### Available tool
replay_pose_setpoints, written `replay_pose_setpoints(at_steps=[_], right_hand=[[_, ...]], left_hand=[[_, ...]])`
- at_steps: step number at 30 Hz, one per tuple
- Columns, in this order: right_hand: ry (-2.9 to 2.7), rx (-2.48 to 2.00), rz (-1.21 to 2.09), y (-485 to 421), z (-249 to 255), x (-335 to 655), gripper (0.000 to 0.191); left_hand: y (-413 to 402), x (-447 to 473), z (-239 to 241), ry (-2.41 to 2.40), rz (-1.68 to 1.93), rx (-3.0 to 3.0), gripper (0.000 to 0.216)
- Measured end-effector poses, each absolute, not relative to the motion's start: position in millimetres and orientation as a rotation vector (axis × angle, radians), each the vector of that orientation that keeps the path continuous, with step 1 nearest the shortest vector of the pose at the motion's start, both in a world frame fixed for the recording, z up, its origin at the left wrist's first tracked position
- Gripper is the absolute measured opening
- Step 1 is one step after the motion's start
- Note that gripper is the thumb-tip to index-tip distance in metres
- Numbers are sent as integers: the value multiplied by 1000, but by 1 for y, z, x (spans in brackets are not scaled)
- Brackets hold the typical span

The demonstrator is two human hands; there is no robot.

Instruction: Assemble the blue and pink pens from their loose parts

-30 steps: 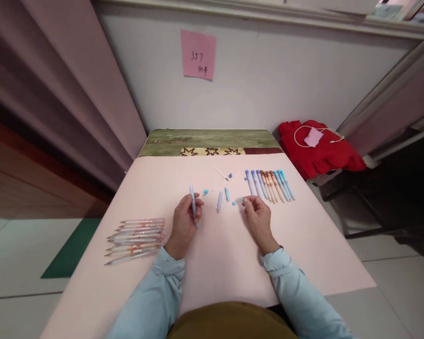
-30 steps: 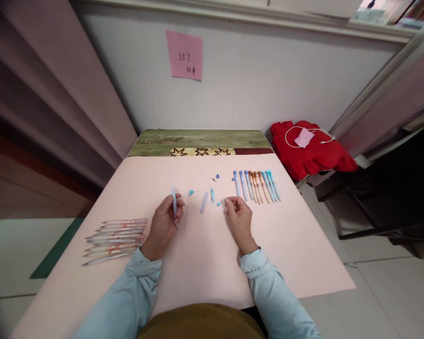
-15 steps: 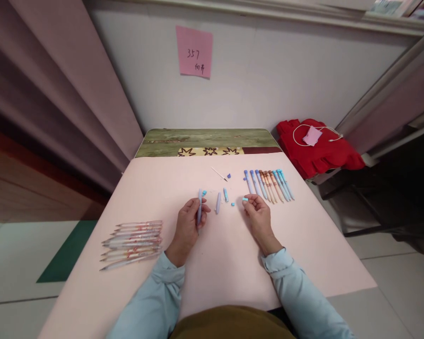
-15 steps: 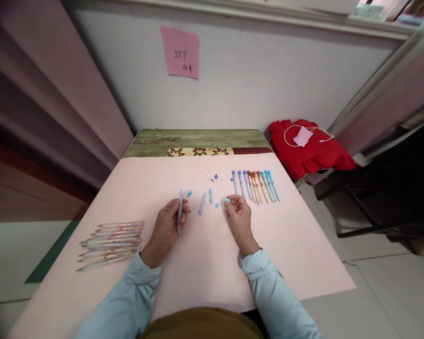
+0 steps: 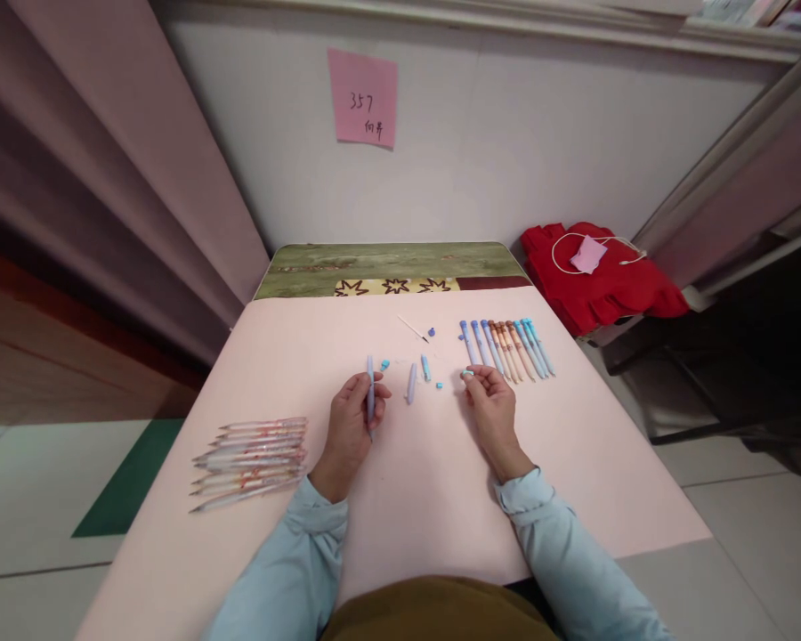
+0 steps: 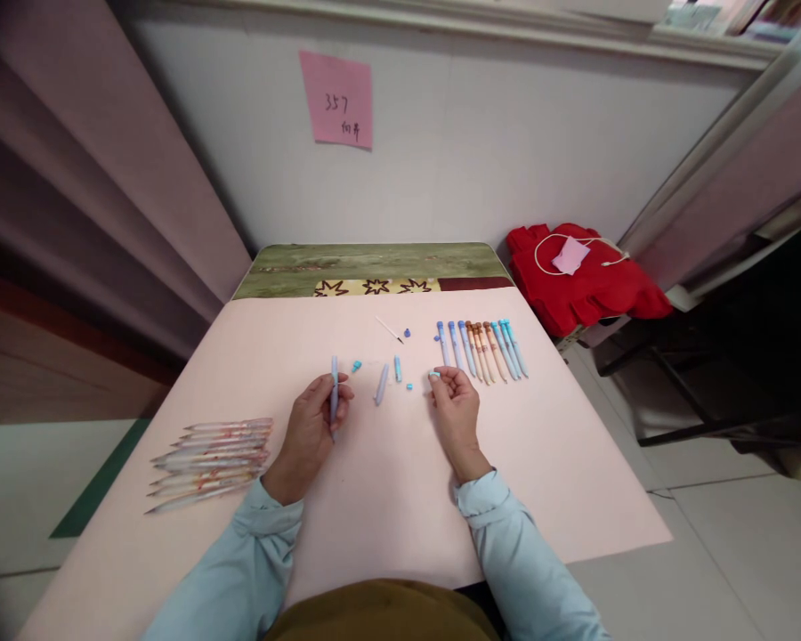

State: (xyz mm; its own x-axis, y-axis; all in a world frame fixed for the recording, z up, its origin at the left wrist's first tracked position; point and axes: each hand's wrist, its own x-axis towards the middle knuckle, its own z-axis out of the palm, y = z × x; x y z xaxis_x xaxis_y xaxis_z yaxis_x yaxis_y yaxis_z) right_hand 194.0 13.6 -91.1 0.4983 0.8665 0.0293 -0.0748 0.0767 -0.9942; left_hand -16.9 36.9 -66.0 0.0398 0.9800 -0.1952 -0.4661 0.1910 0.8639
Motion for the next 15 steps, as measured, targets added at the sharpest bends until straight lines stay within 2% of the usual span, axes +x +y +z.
replay_pose_setpoints(at_steps=[8, 15], right_hand=[[-787, -1351, 840, 13, -96, 195, 36], [-881, -1307, 923, 11, -88, 189, 31]], left_hand=[[36, -15, -64, 938, 1222, 737, 30], [25, -4, -59, 944, 963, 941, 30]])
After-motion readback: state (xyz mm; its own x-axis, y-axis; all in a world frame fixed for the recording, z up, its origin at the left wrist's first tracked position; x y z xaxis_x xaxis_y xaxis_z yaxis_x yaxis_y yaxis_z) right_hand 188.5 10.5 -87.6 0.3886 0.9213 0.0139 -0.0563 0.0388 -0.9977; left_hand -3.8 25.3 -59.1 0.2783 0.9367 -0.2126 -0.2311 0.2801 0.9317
